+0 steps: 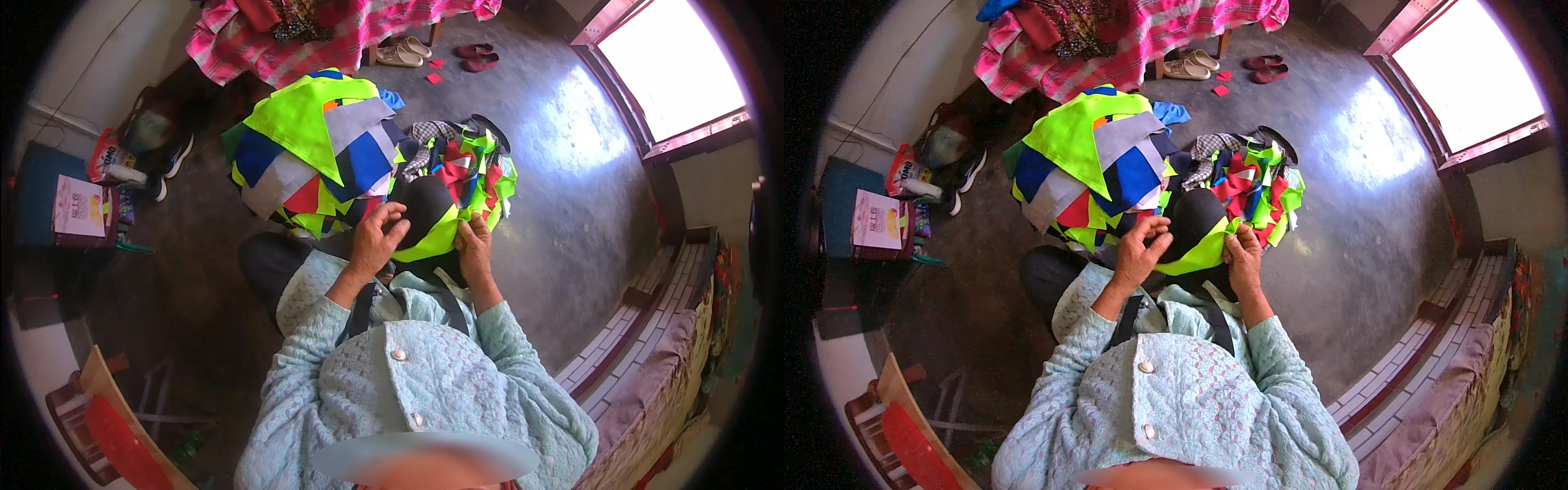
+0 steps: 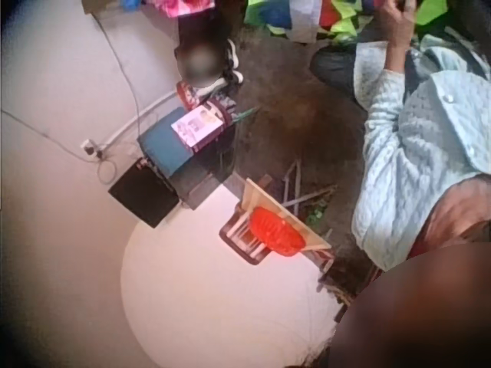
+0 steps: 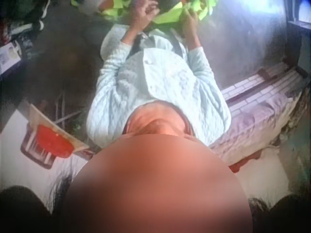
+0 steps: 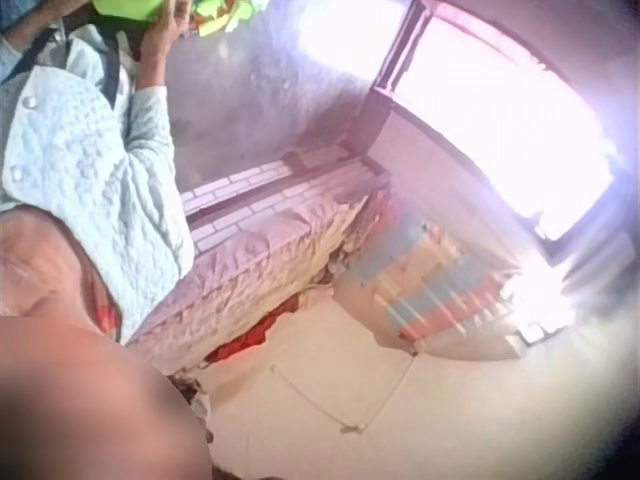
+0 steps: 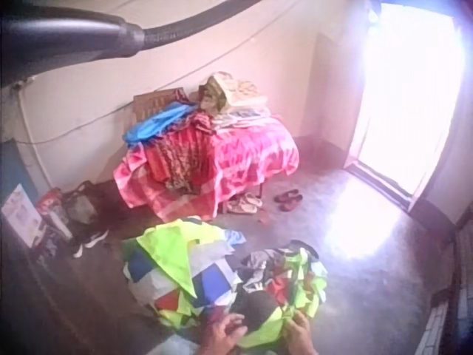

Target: The person sits on the floor and sorts colorful fabric pieces by picking them up from a pile and placing them into a bag. The person handles multiple pieces of different colors and sizes, transferring them one by one.

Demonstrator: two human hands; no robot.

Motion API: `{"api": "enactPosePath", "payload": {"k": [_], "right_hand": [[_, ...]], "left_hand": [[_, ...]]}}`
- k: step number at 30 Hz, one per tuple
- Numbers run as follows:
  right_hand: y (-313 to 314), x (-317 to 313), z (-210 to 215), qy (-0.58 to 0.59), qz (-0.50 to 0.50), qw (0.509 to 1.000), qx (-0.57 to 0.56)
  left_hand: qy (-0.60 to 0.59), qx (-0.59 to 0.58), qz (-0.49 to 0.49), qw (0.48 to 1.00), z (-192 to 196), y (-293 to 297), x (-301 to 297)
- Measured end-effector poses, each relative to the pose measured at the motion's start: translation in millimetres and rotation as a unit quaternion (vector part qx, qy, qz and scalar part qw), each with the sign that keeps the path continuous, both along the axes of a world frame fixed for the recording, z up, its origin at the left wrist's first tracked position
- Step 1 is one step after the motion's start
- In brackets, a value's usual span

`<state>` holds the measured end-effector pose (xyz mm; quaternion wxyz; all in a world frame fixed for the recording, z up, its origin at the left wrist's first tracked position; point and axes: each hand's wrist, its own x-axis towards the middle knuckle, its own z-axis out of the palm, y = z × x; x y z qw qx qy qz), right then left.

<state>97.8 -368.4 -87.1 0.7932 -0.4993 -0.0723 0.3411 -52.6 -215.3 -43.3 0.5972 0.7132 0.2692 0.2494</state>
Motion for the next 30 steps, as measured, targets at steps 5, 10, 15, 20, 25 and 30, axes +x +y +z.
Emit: {"api": "enactPosePath", "payload": {"k": [5, 10, 15, 20, 25, 30], "right_hand": [[-5.4, 6.8, 6.1, 0.161, -0.030, 0.979, 0.124], [-6.0, 2.5, 3.9, 0.179, 0.011, 0.968, 0.175], [1.2, 3.1, 29.3, 0.111, 0.069, 0.977, 0.166], [28.2, 25.9, 66.3, -0.024, 0.131, 0.988, 0.075], [105.2, 41.1, 121.5, -0.244, 0.157, 0.956, 0.033], [186.3, 33.2, 164.4, -0.506, -0.013, 0.860, 0.067]], "left_hand": [[0.004, 0.085, -0.115, 0.990, -2.2, -23.8, 5.8], [0.004, 0.074, -0.076, 0.994, -8.2, -32.6, 13.2], [0.047, 0.015, -0.094, 0.994, 9.0, -12.8, 2.6], [-0.105, 0.098, -0.077, 0.987, 39.4, 27.8, 2.6], [-0.044, 0.182, 0.041, 0.981, 80.5, 98.5, 12.1], [-0.151, 0.303, 0.141, 0.930, 145.5, 178.6, 35.7]]}}
